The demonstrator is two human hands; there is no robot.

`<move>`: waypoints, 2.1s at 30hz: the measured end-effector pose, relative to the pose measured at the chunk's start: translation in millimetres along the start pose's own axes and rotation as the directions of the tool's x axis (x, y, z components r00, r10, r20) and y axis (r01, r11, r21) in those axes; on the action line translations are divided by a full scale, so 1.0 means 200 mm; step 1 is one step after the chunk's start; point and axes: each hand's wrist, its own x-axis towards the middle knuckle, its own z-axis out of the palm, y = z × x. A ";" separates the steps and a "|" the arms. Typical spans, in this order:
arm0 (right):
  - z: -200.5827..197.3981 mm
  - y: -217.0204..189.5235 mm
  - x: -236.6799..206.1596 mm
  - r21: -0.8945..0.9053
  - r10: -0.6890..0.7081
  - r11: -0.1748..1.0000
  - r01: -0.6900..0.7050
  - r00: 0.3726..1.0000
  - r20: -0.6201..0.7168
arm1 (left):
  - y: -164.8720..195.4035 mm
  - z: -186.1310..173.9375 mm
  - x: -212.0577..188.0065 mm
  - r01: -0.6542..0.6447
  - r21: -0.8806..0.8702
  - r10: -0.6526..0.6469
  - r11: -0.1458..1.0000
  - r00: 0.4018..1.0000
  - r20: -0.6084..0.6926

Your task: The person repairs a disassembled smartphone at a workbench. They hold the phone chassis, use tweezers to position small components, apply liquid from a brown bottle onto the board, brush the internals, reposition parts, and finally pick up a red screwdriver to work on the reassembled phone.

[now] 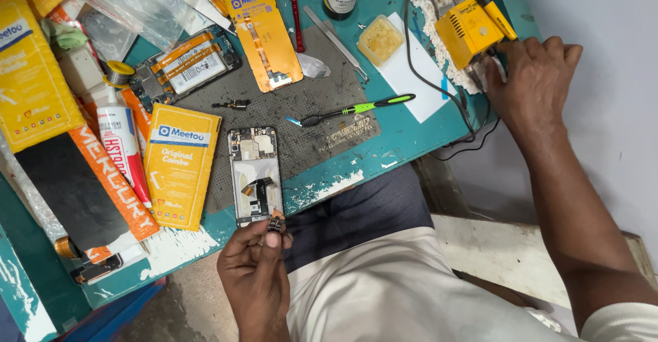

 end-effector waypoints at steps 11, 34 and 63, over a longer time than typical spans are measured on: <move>0.09 0.05 -0.03 -0.125 -0.085 0.988 0.089 0.996 0.038 | -0.01 0.04 0.01 -0.050 -0.070 0.052 0.996 0.998 0.021; -0.28 -1.02 0.23 0.614 -0.367 0.712 0.339 0.926 -0.087 | 0.00 0.26 0.07 -0.137 -0.295 0.126 0.946 0.990 -0.055; -0.56 -1.08 0.07 0.948 -0.192 0.281 0.150 0.976 -0.098 | -0.11 0.21 0.19 -0.236 -0.090 0.240 0.968 0.970 0.039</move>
